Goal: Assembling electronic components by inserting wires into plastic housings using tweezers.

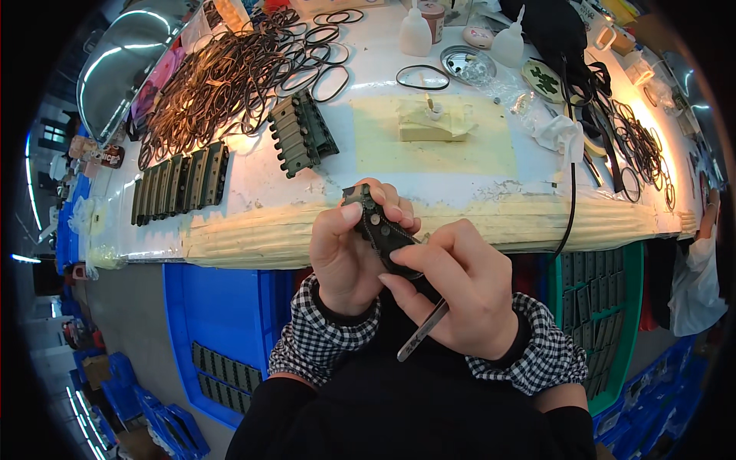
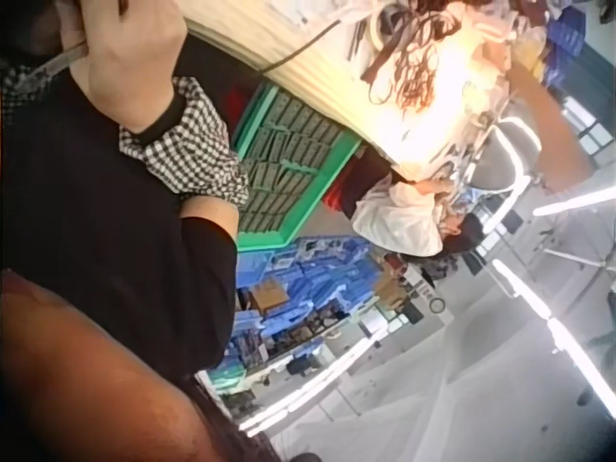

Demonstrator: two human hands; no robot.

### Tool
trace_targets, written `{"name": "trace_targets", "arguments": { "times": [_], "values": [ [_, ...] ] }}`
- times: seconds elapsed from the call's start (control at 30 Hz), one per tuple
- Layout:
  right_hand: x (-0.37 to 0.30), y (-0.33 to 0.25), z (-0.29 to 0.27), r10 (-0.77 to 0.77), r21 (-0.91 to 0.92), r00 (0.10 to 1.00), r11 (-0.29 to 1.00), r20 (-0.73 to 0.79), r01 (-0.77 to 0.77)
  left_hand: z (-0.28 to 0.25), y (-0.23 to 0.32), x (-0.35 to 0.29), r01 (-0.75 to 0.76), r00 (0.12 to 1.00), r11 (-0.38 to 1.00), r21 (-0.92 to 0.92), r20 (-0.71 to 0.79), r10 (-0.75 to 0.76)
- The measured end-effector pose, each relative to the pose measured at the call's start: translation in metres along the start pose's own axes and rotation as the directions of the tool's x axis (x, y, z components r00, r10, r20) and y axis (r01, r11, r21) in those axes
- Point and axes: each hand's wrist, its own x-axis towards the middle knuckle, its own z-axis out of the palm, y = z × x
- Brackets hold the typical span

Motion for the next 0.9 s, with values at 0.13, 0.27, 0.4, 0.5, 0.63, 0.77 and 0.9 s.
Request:
{"name": "trace_targets", "arguments": {
  "times": [0.13,0.27,0.4,0.5,0.63,0.77,0.9],
  "values": [
    [-0.008,0.004,-0.008,-0.014,-0.034,0.997,0.999,0.078,0.016,-0.001,0.006,0.0,0.03,1.0,1.0,-0.005,0.002,-0.03],
    [-0.01,0.014,-0.015,-0.146,-0.14,0.985,0.978,0.088,0.157,-0.003,0.007,0.002,0.049,0.998,0.999,-0.023,-0.042,-0.05],
    [-0.011,0.025,-0.01,-0.229,-0.165,0.973,0.959,0.031,0.231,-0.006,0.008,0.003,0.043,0.999,0.999,0.009,-0.017,-0.043],
    [-0.005,0.027,-0.014,-0.217,-0.101,0.975,0.97,0.043,0.22,-0.007,0.008,0.004,0.044,0.999,0.999,-0.02,-0.014,-0.044],
    [0.007,0.025,-0.008,-0.146,-0.012,0.989,0.989,-0.04,0.145,-0.008,0.005,0.006,0.018,1.0,1.0,0.011,0.015,-0.019],
    [0.012,0.023,-0.003,-0.099,-0.049,0.994,0.994,-0.045,0.096,0.002,0.002,0.007,-0.086,0.996,0.991,0.104,-0.004,0.086],
    [0.012,0.011,-0.006,0.084,0.213,0.996,0.973,0.003,-0.083,-0.007,0.001,0.005,-0.037,0.999,0.998,0.044,0.013,0.037]
  ]
}}
